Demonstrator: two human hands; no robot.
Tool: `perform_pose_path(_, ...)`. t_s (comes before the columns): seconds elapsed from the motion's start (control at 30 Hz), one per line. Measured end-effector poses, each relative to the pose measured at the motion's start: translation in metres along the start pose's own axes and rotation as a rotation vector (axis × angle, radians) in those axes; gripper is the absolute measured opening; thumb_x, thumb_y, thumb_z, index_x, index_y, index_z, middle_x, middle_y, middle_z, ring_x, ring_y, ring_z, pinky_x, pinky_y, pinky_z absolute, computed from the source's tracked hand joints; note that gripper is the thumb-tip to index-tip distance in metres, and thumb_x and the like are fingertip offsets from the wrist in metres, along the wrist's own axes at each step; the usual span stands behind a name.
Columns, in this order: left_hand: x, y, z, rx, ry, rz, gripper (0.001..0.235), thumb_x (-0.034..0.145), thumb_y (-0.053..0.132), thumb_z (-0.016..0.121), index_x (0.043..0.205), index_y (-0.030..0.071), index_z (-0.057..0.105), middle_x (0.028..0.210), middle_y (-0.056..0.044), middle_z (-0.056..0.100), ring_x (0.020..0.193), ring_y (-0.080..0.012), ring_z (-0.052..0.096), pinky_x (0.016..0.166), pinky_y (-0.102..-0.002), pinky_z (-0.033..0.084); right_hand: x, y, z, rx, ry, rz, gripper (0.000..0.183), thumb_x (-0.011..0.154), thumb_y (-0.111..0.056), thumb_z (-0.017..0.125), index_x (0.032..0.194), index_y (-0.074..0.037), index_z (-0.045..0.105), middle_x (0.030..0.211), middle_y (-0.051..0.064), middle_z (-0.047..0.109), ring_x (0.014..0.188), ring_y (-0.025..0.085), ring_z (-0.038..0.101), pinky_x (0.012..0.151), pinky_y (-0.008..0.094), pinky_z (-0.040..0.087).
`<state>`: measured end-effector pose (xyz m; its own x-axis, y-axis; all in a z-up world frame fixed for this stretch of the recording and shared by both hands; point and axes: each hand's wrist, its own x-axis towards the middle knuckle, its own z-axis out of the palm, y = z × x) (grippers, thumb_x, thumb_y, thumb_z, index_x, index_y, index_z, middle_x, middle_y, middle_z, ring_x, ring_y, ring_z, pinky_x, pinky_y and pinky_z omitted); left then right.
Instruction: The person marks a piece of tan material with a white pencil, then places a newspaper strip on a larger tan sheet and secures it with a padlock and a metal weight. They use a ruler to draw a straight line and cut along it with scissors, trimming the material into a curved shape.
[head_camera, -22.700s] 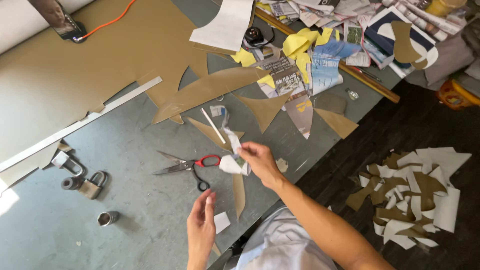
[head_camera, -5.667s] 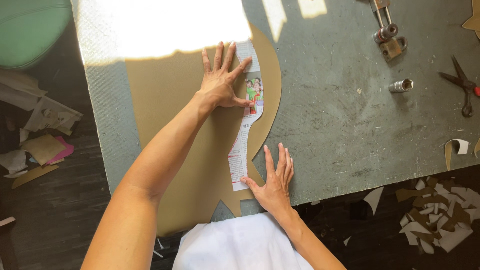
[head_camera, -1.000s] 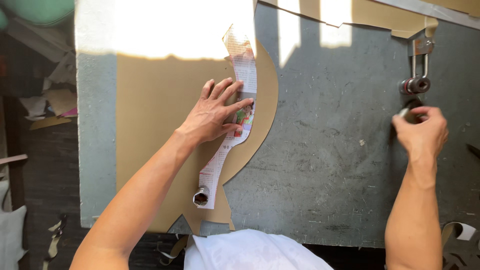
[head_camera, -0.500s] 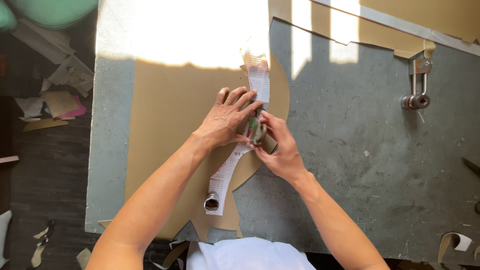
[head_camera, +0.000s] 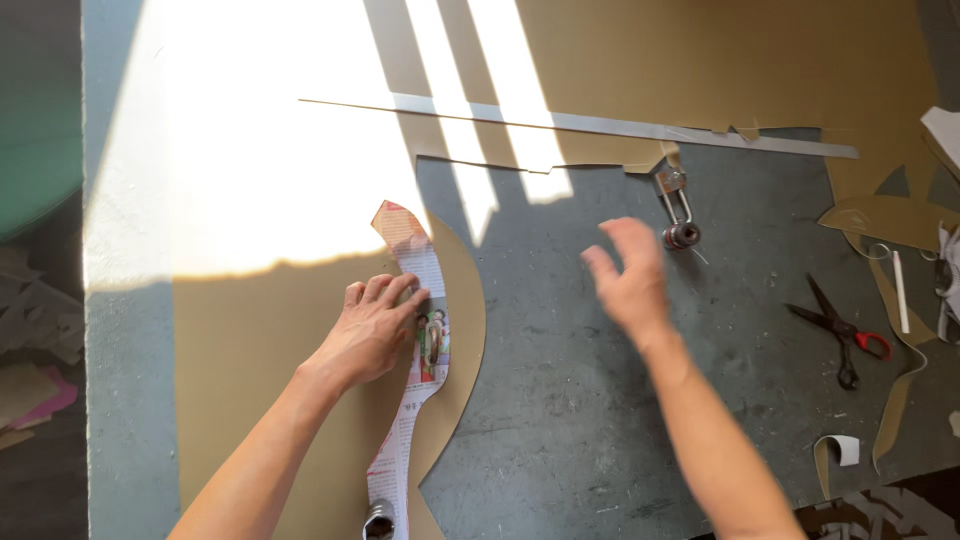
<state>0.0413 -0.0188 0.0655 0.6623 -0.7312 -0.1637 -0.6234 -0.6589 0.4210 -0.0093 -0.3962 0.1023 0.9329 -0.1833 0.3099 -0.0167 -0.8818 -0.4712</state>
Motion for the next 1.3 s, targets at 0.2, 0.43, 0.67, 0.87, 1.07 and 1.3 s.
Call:
perform_pose_path(0.2, 0.033, -0.009, 0.014, -0.001, 0.314, -0.059, 0.051, 0.094, 0.019, 0.061, 0.144, 0.013, 0.053, 0.147, -0.011, 0.043, 0.137, -0.0304, 0.036, 0.111, -0.048, 0.029, 0.067, 0.156, -0.015, -0.375, -0.013, 0.187, 0.074, 0.086, -0.042, 0.086, 0.138, 0.003, 0.059, 0.139, 0.025, 0.054, 0.126, 0.044, 0.049, 0.105, 0.051, 0.04)
perform_pose_path(0.43, 0.05, -0.015, 0.01, 0.016, 0.373, -0.197, 0.066, 0.083, 0.043, 0.075, 0.14, 0.017, 0.055, 0.144, -0.015, 0.042, 0.135, -0.0341, 0.034, 0.108, -0.058, 0.025, 0.103, 0.193, -0.018, -0.327, -0.205, 0.305, 0.055, 0.083, -0.045, 0.085, 0.117, -0.003, 0.076, 0.109, 0.019, 0.076, 0.1, 0.034, 0.072, 0.092, 0.043, 0.056)
perform_pose_path(0.67, 0.053, -0.018, 0.016, -0.016, 0.422, -0.209, 0.075, 0.076, 0.051, 0.08, 0.14, 0.02, 0.054, 0.145, -0.013, 0.042, 0.136, -0.0317, 0.033, 0.111, -0.058, 0.022, 0.123, 0.095, -0.034, -0.289, 0.045, -0.023, 0.031, 0.094, -0.026, 0.082, 0.11, 0.0, 0.072, 0.099, 0.014, 0.071, 0.089, 0.028, 0.07, 0.083, 0.041, 0.055)
perform_pose_path(0.87, 0.058, -0.026, 0.023, -0.055, 0.434, -0.256, 0.094, 0.069, 0.056, 0.083, 0.144, 0.013, 0.046, 0.147, -0.01, 0.041, 0.14, -0.0299, 0.031, 0.115, -0.057, 0.018, 0.115, -0.067, 0.011, -0.282, -0.275, -0.477, 0.046, 0.08, -0.018, 0.084, 0.121, -0.006, 0.068, 0.113, 0.015, 0.069, 0.092, 0.029, 0.068, 0.08, 0.041, 0.056)
perform_pose_path(1.07, 0.061, -0.028, 0.031, -0.08, 0.422, -0.304, 0.11, 0.066, 0.059, 0.085, 0.148, 0.002, 0.038, 0.151, -0.01, 0.036, 0.142, -0.028, 0.03, 0.118, -0.056, 0.014, 0.099, -0.173, 0.089, -0.406, -0.727, -0.726, 0.043, 0.065, -0.009, 0.084, 0.103, 0.001, 0.067, 0.101, 0.015, 0.067, 0.099, 0.032, 0.065, 0.081, 0.041, 0.056)
perform_pose_path(1.3, 0.061, -0.03, 0.033, -0.148, 0.461, -0.299, 0.12, 0.065, 0.058, 0.085, 0.152, -0.002, 0.031, 0.151, -0.011, 0.036, 0.142, -0.0279, 0.028, 0.117, -0.054, 0.015, 0.114, -0.204, 0.132, -0.687, -0.679, -0.936, 0.018, 0.076, -0.005, 0.079, 0.091, -0.003, 0.069, 0.097, 0.012, 0.069, 0.097, 0.025, 0.066, 0.079, 0.036, 0.054)
